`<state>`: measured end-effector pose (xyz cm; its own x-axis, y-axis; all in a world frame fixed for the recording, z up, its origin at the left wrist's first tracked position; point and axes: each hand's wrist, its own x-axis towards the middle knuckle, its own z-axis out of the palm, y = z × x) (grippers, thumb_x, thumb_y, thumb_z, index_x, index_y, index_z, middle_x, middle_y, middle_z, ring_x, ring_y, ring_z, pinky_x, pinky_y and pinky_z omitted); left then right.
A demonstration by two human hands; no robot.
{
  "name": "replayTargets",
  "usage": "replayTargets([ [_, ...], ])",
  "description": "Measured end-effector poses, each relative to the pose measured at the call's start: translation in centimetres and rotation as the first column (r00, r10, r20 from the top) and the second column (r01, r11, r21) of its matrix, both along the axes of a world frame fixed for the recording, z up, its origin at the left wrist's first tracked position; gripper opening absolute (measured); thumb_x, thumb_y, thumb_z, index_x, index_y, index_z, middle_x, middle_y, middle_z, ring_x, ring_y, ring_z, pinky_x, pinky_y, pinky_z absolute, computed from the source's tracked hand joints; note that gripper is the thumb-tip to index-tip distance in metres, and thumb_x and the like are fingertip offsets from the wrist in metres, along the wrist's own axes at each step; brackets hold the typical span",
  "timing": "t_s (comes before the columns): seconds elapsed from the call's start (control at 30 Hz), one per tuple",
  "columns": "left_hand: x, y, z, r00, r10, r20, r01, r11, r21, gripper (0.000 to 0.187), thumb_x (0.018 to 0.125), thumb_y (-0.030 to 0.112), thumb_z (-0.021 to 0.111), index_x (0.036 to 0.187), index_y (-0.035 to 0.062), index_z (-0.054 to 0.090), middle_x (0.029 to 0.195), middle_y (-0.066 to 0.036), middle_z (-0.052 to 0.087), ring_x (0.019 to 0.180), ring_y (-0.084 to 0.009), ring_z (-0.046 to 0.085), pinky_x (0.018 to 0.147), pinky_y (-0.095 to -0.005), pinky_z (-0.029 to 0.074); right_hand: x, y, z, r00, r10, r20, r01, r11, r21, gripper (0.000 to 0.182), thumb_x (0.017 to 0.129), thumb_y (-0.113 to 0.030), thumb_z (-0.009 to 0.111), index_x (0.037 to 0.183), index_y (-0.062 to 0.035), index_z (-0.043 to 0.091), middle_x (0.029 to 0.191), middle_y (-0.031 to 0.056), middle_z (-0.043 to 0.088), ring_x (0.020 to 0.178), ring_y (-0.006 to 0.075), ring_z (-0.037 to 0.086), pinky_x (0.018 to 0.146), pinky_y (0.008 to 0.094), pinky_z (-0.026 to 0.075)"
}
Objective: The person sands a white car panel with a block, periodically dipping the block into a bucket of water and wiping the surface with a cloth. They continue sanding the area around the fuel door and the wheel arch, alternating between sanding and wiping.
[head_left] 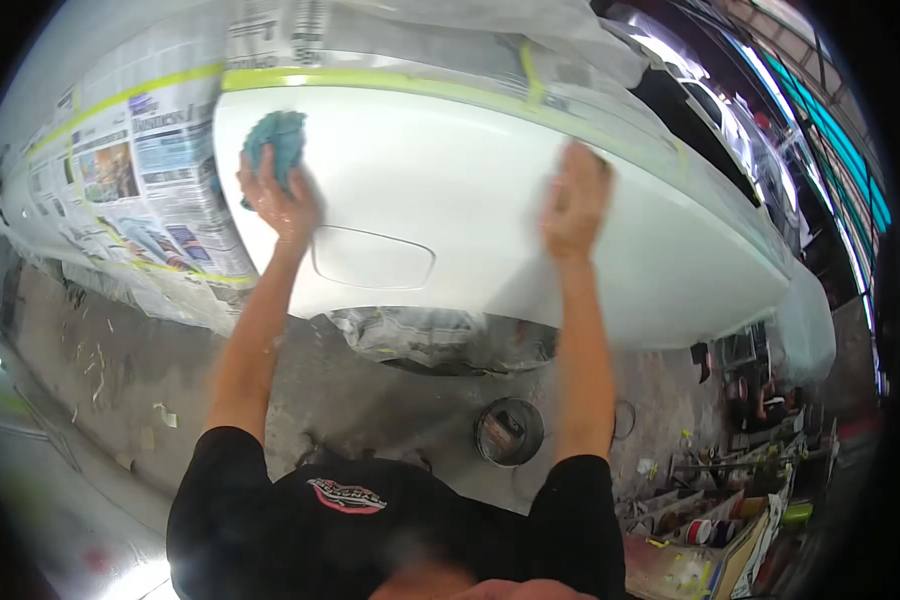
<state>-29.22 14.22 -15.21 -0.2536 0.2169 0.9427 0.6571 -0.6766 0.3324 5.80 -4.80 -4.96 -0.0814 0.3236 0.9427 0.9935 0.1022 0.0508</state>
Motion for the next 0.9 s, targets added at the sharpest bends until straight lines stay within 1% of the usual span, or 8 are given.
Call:
replayTargets([
  [0.1, -1.0, 0.2, -0.7, 0.994, -0.075, -0.079, 0.076, 0.997, 0.011, 0.058, 0.090, 0.005, 0.063, 0.145, 0.0038, 0.047, 0.149, -0.035, 0.036, 0.135, -0.0511, 0.038, 0.113, -0.0625, 0.024, -16.3, 8.3, -0.7, 0.983, 0.181, -0.038, -0.183, 0.982, -0.045, 0.038, 0.096, -0.015, 0.057, 0.130, -0.0008, 0.061, 0.143, 0.0173, 0.056, 0.137, 0.0355, 0.049, 0.117, 0.0615, 0.025],
  [0.17, -3.2, -0.1, -0.5, 0.961, -0.252, -0.119, 0.254, 0.967, 0.001, 0.060, 0.085, -0.006, 0.064, 0.142, 0.0056, 0.050, 0.145, -0.031, 0.041, 0.134, -0.0483, 0.040, 0.112, -0.0598, 0.028, -24.2, 10.8, 0.8, 0.980, 0.195, -0.044, -0.200, 0.962, -0.188, 0.037, 0.096, -0.017, 0.058, 0.130, -0.0042, 0.062, 0.144, 0.0139, 0.056, 0.138, 0.0321, 0.048, 0.116, 0.0638, 0.026],
  [0.27, -9.8, 0.2, -0.2, 0.855, -0.447, -0.264, 0.443, 0.893, -0.077, 0.058, 0.077, -0.014, 0.065, 0.131, 0.0063, 0.061, 0.134, -0.023, 0.052, 0.127, -0.0416, 0.049, 0.107, -0.0454, 0.039, -22.5, 11.7, -0.2, 0.993, 0.091, 0.075, -0.078, 0.984, -0.161, 0.036, 0.099, -0.018, 0.055, 0.133, -0.0094, 0.062, 0.145, 0.0071, 0.056, 0.138, 0.0254, 0.049, 0.116, 0.0650, 0.023],
  [0.37, -16.4, 2.1, 1.3, 0.682, -0.664, -0.306, 0.615, 0.747, -0.251, 0.052, 0.077, -0.014, 0.066, 0.126, 0.0044, 0.064, 0.128, -0.022, 0.054, 0.118, -0.0406, 0.054, 0.099, -0.0426, 0.046, -23.0, 11.2, -0.2, 0.996, -0.064, -0.061, 0.056, 0.990, -0.128, 0.036, 0.101, -0.019, 0.051, 0.134, -0.0076, 0.061, 0.145, 0.0104, 0.056, 0.137, 0.0288, 0.049, 0.116, 0.0635, 0.020],
  [0.47, -20.4, 4.5, 5.3, 0.627, -0.729, -0.275, 0.687, 0.684, -0.245, 0.037, 0.078, -0.003, 0.072, 0.114, 0.0025, 0.067, 0.111, -0.022, 0.061, 0.098, -0.0375, 0.061, 0.085, -0.0415, 0.051, -30.7, 16.7, -1.5, 0.988, 0.112, -0.106, -0.117, 0.992, -0.042, 0.039, 0.096, -0.019, 0.056, 0.132, -0.0031, 0.059, 0.141, 0.0166, 0.057, 0.136, 0.0349, 0.048, 0.116, 0.0622, 0.023],
  [0.57, -20.9, 6.1, 10.9, 0.584, -0.743, -0.326, 0.700, 0.665, -0.262, 0.026, 0.080, 0.015, 0.081, 0.098, 0.0037, 0.067, 0.091, -0.014, 0.064, 0.087, -0.0326, 0.062, 0.078, -0.0403, 0.051, -40.0, 19.7, 0.8, 0.988, 0.136, -0.071, -0.147, 0.974, -0.175, 0.047, 0.089, -0.018, 0.064, 0.134, -0.0031, 0.056, 0.146, 0.0183, 0.050, 0.138, 0.0346, 0.045, 0.115, 0.0625, 0.027],
  [0.73, -19.2, 8.1, 17.5, 0.476, -0.688, -0.548, 0.628, 0.702, -0.335, 0.036, 0.075, 0.031, 0.088, 0.087, 0.0061, 0.064, 0.086, -0.010, 0.063, 0.078, -0.0305, 0.062, 0.070, -0.0418, 0.051, -29.1, 14.0, -2.4, 0.998, -0.058, 0.033, 0.062, 0.992, -0.106, 0.049, 0.093, -0.018, 0.059, 0.138, -0.0005, 0.054, 0.147, 0.0174, 0.051, 0.141, 0.0357, 0.042, 0.117, 0.0592, 0.027],
  [0.9, -11.4, 5.8, 22.3, 0.299, -0.578, -0.759, 0.689, 0.681, -0.247, 0.036, 0.079, 0.028, 0.084, 0.092, 0.0061, 0.058, 0.087, -0.013, 0.061, 0.081, -0.0351, 0.062, 0.070, -0.0433, 0.051, -24.5, 12.4, -3.9, 0.687, -0.343, -0.640, 0.512, 0.854, 0.092, 0.057, 0.100, -0.014, 0.051, 0.149, 0.0099, 0.034, 0.155, 0.0280, 0.035, 0.147, 0.0432, 0.029, 0.121, 0.0531, 0.019],
])
